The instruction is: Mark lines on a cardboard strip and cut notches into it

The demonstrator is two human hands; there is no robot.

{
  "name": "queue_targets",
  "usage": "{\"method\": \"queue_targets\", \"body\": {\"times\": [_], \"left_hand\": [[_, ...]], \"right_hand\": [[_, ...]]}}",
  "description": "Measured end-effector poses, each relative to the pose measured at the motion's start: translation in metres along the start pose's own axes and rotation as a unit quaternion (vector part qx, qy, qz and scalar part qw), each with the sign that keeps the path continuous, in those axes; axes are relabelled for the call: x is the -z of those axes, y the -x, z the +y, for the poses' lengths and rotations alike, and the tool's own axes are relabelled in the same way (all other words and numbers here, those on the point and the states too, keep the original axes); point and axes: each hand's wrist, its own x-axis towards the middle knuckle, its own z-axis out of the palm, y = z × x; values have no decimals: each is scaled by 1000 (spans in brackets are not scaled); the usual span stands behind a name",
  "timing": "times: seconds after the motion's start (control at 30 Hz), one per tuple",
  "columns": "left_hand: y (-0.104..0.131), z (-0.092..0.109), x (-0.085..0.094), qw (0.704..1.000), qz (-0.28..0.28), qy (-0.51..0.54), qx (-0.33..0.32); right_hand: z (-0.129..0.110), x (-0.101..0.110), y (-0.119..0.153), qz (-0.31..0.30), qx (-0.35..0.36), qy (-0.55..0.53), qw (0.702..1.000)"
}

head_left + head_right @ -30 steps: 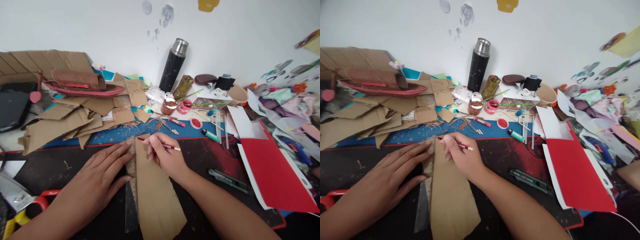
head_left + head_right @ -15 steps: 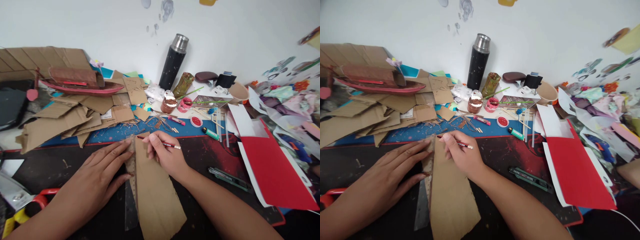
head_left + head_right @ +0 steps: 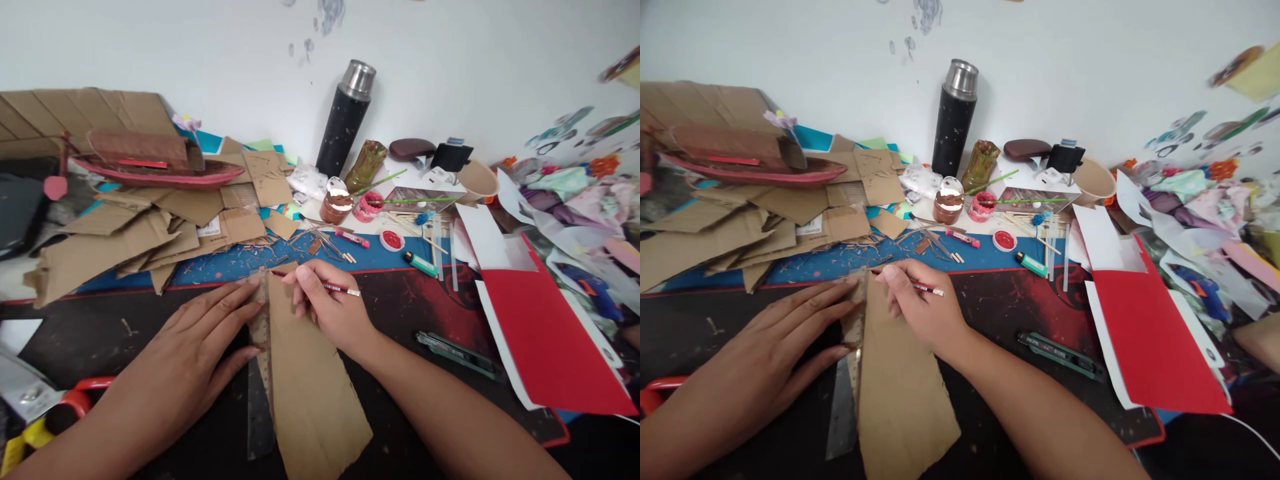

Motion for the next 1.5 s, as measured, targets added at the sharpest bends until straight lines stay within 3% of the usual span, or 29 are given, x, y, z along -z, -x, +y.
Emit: {"method": "queue_targets", "body": {"times": [0.93,1.5], "left_hand": [[-3,2,0,1000,7,6,-2],[-3,2,0,1000,2,-3,-1]], "right_hand": [[-1,-1,0,6,-10,10,1000],[-4,0,0,-10,26,32,999]]}}
